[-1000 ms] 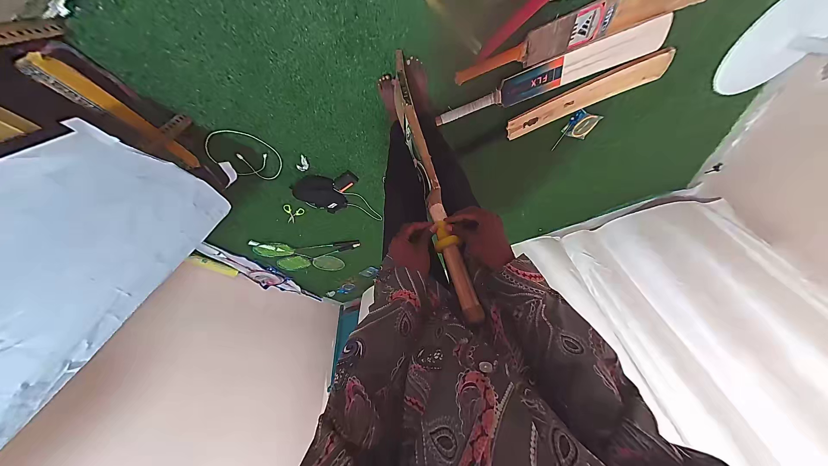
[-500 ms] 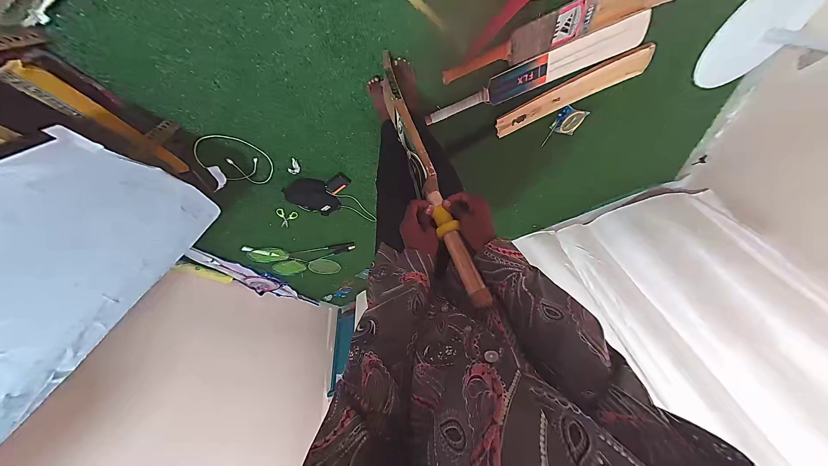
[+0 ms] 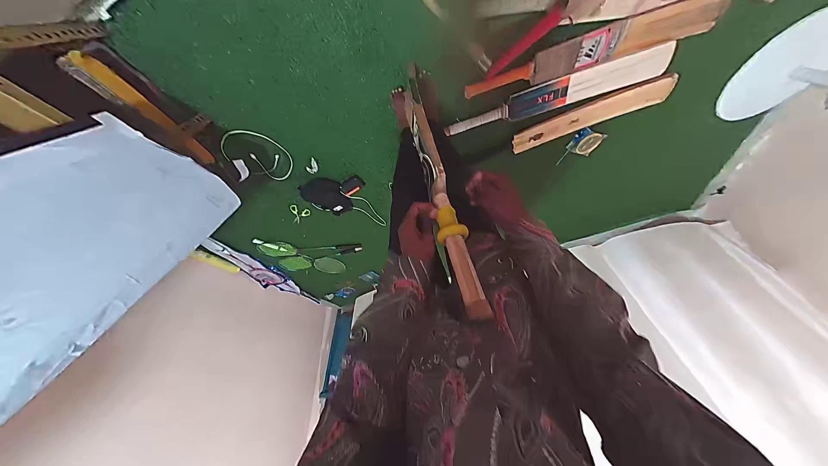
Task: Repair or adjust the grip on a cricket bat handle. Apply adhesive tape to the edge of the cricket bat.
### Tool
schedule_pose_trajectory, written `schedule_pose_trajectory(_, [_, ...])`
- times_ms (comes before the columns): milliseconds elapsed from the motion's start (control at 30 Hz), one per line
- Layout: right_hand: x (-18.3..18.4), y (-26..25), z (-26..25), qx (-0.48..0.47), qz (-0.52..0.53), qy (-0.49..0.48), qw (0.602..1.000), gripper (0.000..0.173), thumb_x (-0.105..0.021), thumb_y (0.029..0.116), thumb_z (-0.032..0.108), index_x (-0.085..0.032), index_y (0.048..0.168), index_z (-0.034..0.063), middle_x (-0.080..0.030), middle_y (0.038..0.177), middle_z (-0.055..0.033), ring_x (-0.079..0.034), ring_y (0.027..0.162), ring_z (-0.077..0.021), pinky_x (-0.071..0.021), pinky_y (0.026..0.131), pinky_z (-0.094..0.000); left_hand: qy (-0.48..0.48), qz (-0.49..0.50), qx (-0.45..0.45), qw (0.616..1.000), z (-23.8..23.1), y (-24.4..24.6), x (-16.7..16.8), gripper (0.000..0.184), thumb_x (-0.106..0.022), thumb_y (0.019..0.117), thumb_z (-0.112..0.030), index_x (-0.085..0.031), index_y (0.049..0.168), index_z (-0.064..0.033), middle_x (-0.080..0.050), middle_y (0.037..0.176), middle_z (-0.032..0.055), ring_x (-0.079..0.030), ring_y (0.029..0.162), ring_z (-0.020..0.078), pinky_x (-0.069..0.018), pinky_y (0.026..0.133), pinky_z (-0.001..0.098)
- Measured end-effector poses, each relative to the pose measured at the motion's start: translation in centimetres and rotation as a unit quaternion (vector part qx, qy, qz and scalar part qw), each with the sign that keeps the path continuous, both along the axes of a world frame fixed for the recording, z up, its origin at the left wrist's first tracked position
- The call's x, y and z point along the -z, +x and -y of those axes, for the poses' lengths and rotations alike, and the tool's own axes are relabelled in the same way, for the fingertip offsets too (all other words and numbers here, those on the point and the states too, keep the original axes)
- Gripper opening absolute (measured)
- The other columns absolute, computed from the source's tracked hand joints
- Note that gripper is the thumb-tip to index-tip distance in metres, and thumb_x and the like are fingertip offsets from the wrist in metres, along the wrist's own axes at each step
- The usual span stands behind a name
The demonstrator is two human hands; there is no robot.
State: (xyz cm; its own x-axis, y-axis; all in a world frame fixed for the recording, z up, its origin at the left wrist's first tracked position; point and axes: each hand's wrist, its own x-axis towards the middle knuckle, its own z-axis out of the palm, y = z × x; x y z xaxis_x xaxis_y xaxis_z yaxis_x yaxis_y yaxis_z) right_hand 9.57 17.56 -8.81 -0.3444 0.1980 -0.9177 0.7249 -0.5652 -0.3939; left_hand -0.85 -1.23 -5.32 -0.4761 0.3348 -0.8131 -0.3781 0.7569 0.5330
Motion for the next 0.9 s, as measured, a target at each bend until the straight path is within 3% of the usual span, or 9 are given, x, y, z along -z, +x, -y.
schedule_pose_trajectory(100, [-2.1, 0.1, 1.3, -0.003, 0.005, 0.022, 1.000, 0.034, -0.046, 0.1098, 0.026, -0.070, 0.113, 0.0008, -0.074, 0.105, -0.0071, -0.071, 0.089, -0.0155, -0.0616, 0.081, -0.0363, -0.006, -0.075, 0.080, 0.994, 1.5, -1.2, -1.0, 0.020, -0.056, 0.1032, -0.013, -0.066, 0.115, -0.0005, -0.071, 0.108, 0.0124, -0.069, 0.100, 0.0203, -0.0579, 0.092, 0.0408])
schedule_pose_trajectory(200, [-3.9, -0.3, 1.7, -0.115, -0.040, 0.035, 0.992, 0.028, -0.058, 0.1047, 0.018, -0.070, 0.127, 0.0051, -0.071, 0.122, -0.0086, -0.072, 0.104, -0.0172, -0.0619, 0.092, -0.0379, -0.044, -0.135, 0.114, 0.983, 0.2, 0.4, -2.3, 0.018, -0.057, 0.1010, -0.009, -0.069, 0.111, -0.0011, -0.073, 0.107, 0.0137, -0.072, 0.097, 0.0244, -0.0592, 0.089, 0.0445])
schedule_pose_trajectory(267, [-5.7, -2.2, 2.3, -0.209, -0.017, 0.061, 0.976, 0.026, -0.065, 0.1011, 0.018, -0.073, 0.125, 0.0090, -0.069, 0.123, -0.0088, -0.068, 0.108, -0.0186, -0.0573, 0.096, -0.0401, -0.073, -0.104, 0.145, 0.981, -0.9, -0.5, -2.9, 0.016, -0.059, 0.1002, -0.009, -0.069, 0.110, -0.0006, -0.072, 0.103, 0.0167, -0.072, 0.092, 0.0292, -0.0587, 0.085, 0.0488])
schedule_pose_trajectory(333, [-6.6, -2.9, 3.1, -0.243, 0.006, 0.096, 0.965, 0.023, -0.069, 0.0990, 0.017, -0.075, 0.119, 0.0078, -0.070, 0.122, -0.0118, -0.068, 0.109, -0.0223, -0.0561, 0.097, -0.0433, -0.079, -0.068, 0.141, 0.984, -0.9, -1.3, -3.0, 0.019, -0.061, 0.1011, -0.013, -0.069, 0.113, -0.0003, -0.072, 0.101, 0.0157, -0.072, 0.090, 0.0276, -0.0588, 0.085, 0.0475])
schedule_pose_trajectory(433, [-6.6, -2.1, 3.1, -0.237, 0.023, 0.099, 0.966, 0.021, -0.071, 0.0977, 0.021, -0.077, 0.115, 0.0106, -0.071, 0.117, -0.0074, -0.069, 0.104, -0.0177, -0.0580, 0.093, -0.0398, -0.066, 0.012, 0.029, 0.997, 0.5, -0.8, -2.3, 0.023, -0.053, 0.1069, -0.019, -0.064, 0.122, -0.0054, -0.075, 0.096, 0.0070, -0.074, 0.083, 0.0157, -0.0628, 0.078, 0.0376])
schedule_pose_trajectory(500, [-6.4, -2.1, 3.1, -0.238, 0.040, 0.086, 0.967, 0.019, -0.074, 0.0959, 0.023, -0.077, 0.112, 0.0135, -0.071, 0.114, -0.0044, -0.069, 0.099, -0.0157, -0.0593, 0.089, -0.0396, -0.051, 0.074, -0.004, 0.996, 1.5, -1.0, -1.5, 0.026, -0.051, 0.1079, -0.020, -0.067, 0.124, -0.0061, -0.076, 0.101, 0.0075, -0.075, 0.084, 0.0157, -0.0644, 0.078, 0.0372])
schedule_pose_trajectory(600, [-6.5, -2.8, 3.0, -0.253, 0.072, 0.048, 0.964, 0.017, -0.078, 0.0931, 0.024, -0.076, 0.106, 0.0127, -0.073, 0.106, -0.0060, -0.070, 0.093, -0.0191, -0.0589, 0.086, -0.0450, -0.105, 0.102, 0.042, 0.988, 1.4, -1.3, -2.1, 0.025, -0.061, 0.1042, -0.024, -0.075, 0.118, -0.0090, -0.076, 0.104, 0.0074, -0.074, 0.086, 0.0161, -0.0620, 0.083, 0.0385])
schedule_pose_trajectory(700, [-5.9, -2.6, 3.5, -0.267, 0.071, 0.019, 0.961, 0.015, -0.079, 0.0918, 0.019, -0.076, 0.104, 0.0102, -0.073, 0.102, -0.0088, -0.070, 0.092, -0.0226, -0.0580, 0.085, -0.0479, -0.162, 0.096, 0.130, 0.973, 0.6, -1.7, -4.1, 0.026, -0.064, 0.1021, -0.031, -0.076, 0.118, -0.0139, -0.075, 0.115, 0.0059, -0.073, 0.100, 0.0188, -0.0573, 0.095, 0.0441])
schedule_pose_trajectory(900, [-2.6, -1.1, 3.5, -0.268, -0.012, -0.049, 0.962, 0.021, -0.074, 0.0959, 0.020, -0.073, 0.111, 0.0055, -0.072, 0.102, -0.0120, -0.070, 0.092, -0.0232, -0.0575, 0.086, -0.0473, -0.127, 0.090, 0.128, 0.980, 1.3, -2.3, -3.4, 0.021, -0.070, 0.0989, -0.027, -0.075, 0.112, -0.0113, -0.075, 0.105, 0.0063, -0.072, 0.090, 0.0181, -0.0595, 0.087, 0.0421])
